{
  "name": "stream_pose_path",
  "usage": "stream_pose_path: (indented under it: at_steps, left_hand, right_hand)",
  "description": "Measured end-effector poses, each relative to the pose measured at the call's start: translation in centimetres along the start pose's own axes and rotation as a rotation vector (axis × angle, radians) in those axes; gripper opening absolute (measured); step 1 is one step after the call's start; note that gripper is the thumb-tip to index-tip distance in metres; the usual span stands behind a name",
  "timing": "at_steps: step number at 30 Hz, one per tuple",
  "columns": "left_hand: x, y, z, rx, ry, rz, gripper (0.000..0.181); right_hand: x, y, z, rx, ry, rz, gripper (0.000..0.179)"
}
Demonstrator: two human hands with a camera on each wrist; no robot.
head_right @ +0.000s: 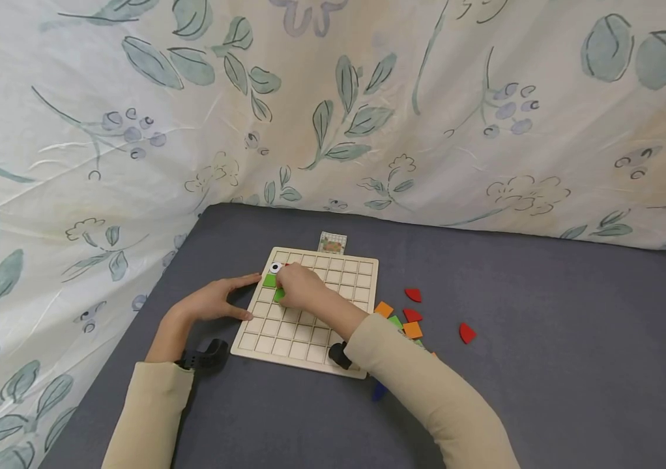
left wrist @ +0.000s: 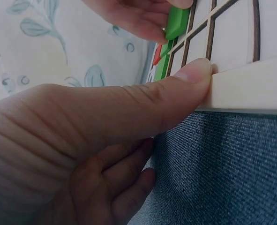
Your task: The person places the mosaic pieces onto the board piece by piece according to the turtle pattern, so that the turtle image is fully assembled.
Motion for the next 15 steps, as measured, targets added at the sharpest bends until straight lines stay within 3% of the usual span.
stream_pose_path:
  at_steps: [15]
  left_hand:
    - [0.04,0.33,-0.12,-0.007,-0.002,-0.013,0.082]
  right_hand:
    - [-0.26,0.03,0.18,0.033,0.030,-0.009,0.023]
Point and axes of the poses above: each hand's wrist, its own z-axis towards the middle knuckle, its own x-axis out of the back of the hand, y = z × x, the point moved 2 cm from there along z, towards the middle knuckle, and after that the axes turned 2 degrees about -z, right-handed, at the moved point
